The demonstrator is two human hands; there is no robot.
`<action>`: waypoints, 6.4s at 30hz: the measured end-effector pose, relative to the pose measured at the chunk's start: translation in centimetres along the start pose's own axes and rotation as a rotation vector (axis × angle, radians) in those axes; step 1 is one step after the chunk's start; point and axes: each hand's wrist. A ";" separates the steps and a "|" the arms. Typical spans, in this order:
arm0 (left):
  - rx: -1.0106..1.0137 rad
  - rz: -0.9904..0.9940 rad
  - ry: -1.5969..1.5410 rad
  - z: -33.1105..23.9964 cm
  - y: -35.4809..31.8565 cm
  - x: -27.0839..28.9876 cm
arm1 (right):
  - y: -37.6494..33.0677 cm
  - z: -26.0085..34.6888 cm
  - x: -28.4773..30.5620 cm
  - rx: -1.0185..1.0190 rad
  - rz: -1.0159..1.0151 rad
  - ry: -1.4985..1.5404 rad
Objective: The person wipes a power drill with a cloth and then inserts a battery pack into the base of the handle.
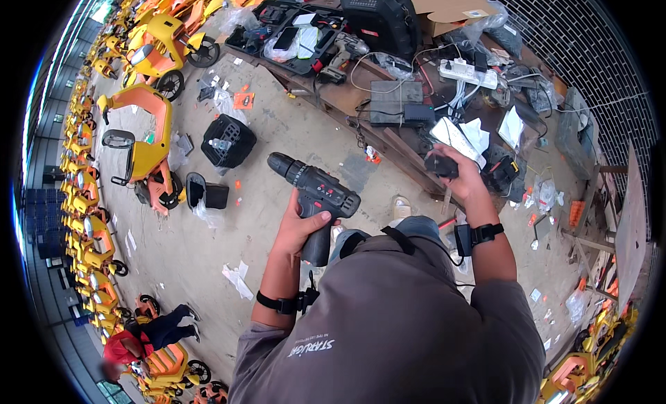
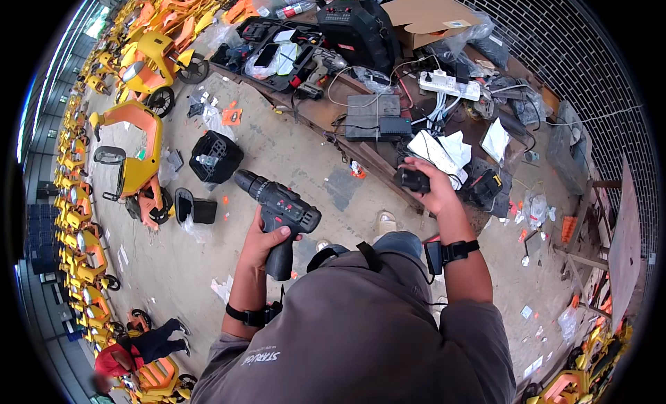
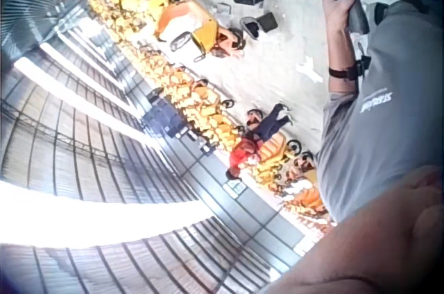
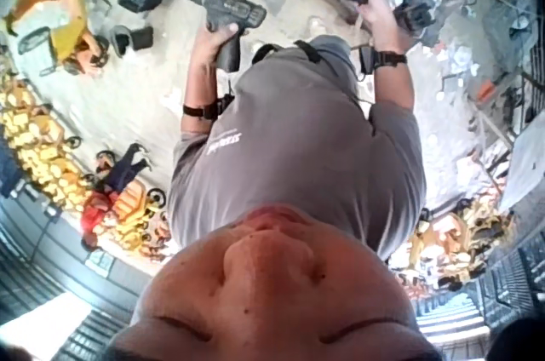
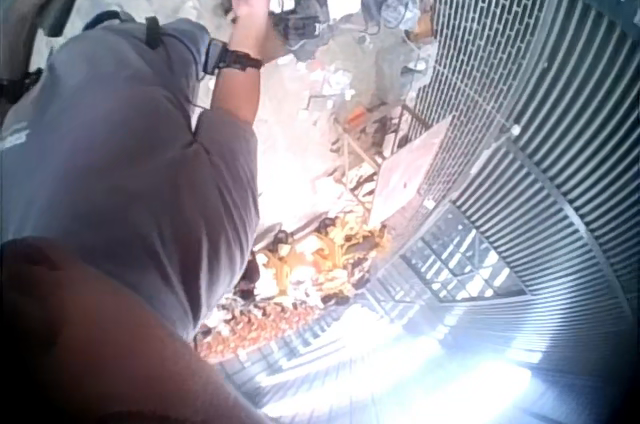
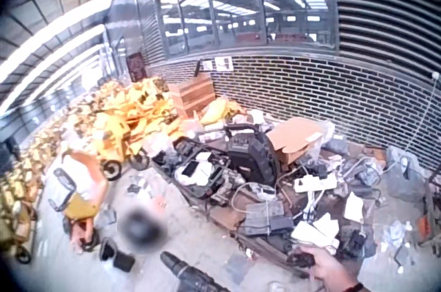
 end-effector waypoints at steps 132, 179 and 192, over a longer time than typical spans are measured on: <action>-0.502 0.185 -1.010 -7.9 -3.4 -0.8 | -15.0 -4.0 -26.4 1.924 0.779 -0.915; -0.418 -0.598 -0.916 -2.1 -6.6 33.3 | 15.5 -12.8 -23.0 -0.208 0.227 0.276; -0.280 -0.630 -0.855 -16.3 10.4 39.8 | 31.7 -12.6 -22.4 0.644 -0.418 -0.526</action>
Point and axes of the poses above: each hand's wrist, its own y-axis towards the middle knuckle, its own x-axis out of the back of the hand, z = x × y, and after that the axes turned 1 degree about y, right-handed
